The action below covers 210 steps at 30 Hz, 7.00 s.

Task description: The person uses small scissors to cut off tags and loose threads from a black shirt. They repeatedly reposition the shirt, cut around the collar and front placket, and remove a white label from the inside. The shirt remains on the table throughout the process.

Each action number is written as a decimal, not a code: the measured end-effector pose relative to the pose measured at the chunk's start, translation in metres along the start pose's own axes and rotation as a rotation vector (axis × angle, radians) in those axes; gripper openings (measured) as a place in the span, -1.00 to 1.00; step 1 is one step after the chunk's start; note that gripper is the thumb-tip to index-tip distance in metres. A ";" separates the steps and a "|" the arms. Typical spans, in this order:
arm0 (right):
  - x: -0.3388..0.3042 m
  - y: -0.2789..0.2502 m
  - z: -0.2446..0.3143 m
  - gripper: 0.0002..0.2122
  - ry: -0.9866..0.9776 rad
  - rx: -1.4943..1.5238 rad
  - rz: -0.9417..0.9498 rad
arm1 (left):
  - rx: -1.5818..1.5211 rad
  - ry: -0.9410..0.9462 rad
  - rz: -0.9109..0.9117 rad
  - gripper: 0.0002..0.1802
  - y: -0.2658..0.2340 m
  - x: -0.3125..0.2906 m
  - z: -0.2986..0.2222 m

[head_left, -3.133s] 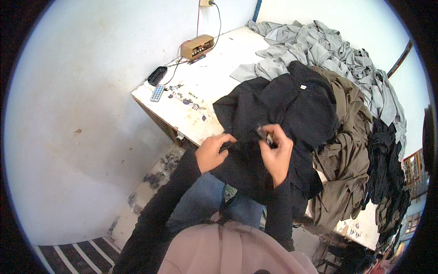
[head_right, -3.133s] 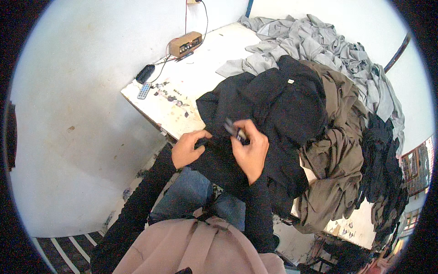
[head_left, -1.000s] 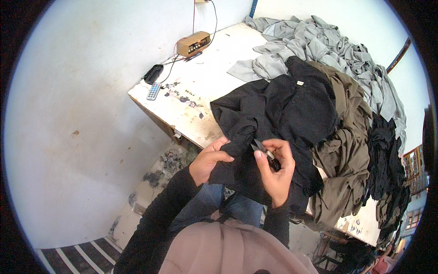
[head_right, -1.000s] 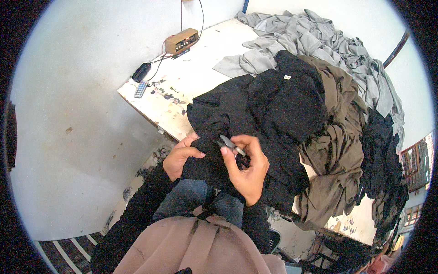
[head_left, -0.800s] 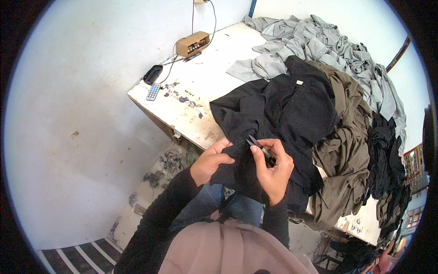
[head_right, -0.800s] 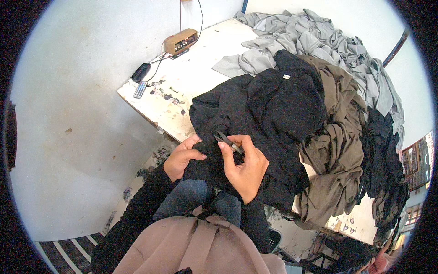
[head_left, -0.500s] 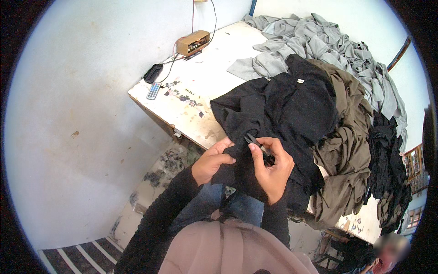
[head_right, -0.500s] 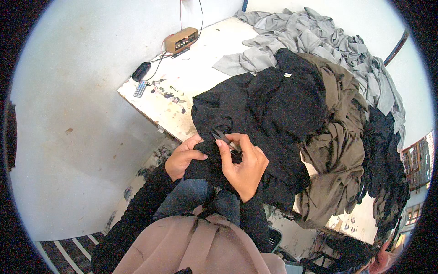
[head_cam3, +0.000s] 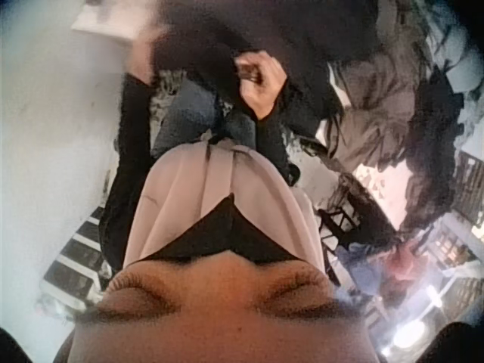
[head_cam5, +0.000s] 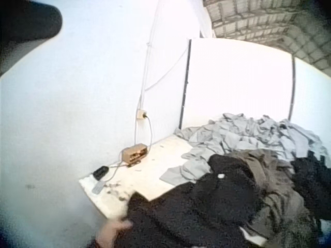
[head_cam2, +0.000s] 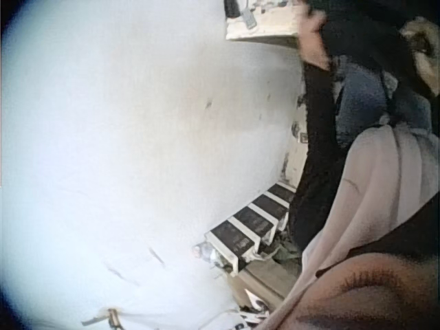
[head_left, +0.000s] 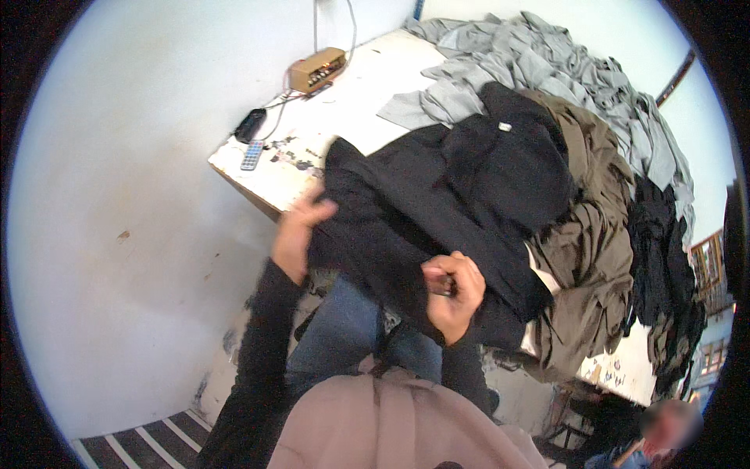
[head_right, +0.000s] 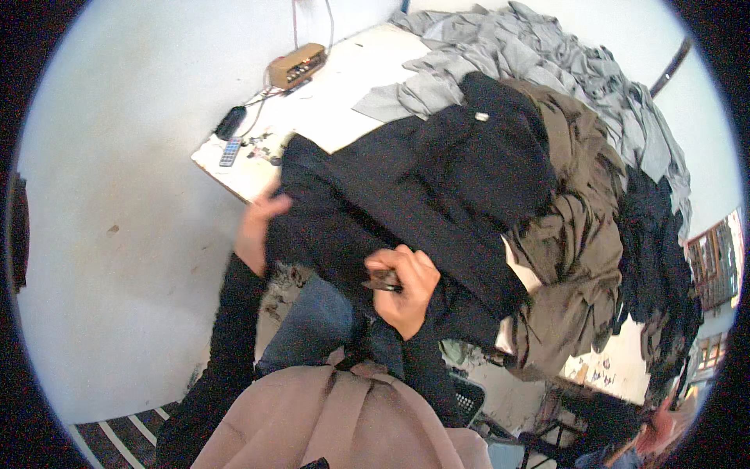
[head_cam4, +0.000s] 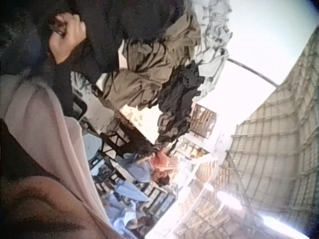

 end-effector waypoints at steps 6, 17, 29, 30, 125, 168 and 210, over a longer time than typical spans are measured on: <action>-0.098 -0.125 -0.036 -0.86 0.466 -0.266 -0.443 | 0.810 0.245 -0.789 -0.30 -0.108 -0.001 -0.057; -0.097 -0.142 -0.046 -0.84 0.492 -0.379 -0.159 | 1.159 0.500 0.371 -0.37 0.175 -0.023 0.040; -0.028 -0.114 -0.041 -0.91 0.583 0.130 -0.383 | 0.386 -0.326 0.432 -0.69 0.168 -0.007 0.066; -0.028 -0.110 -0.040 -0.91 0.600 0.130 -0.344 | 0.362 -0.345 0.420 -0.69 0.163 -0.008 0.066; 0.065 -0.409 -0.161 -0.61 0.109 -0.589 -1.043 | 0.254 0.136 0.147 -0.07 0.034 -0.010 0.032; -0.071 0.024 -0.101 -0.75 0.406 -0.025 0.557 | 1.164 0.050 -0.505 -0.46 -0.017 0.020 0.026; -0.084 0.000 -0.004 -0.78 0.533 -0.223 0.123 | 1.262 0.984 -0.103 -0.75 0.051 -0.120 0.065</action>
Point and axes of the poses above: each hand's wrist, its own x-axis towards the middle knuckle, its own y-axis out of the palm, z = x × y, the point moved 8 cm from there along x, towards the middle knuckle, and after that the axes turned 13 degrees about -y, right-handed, at the moved point
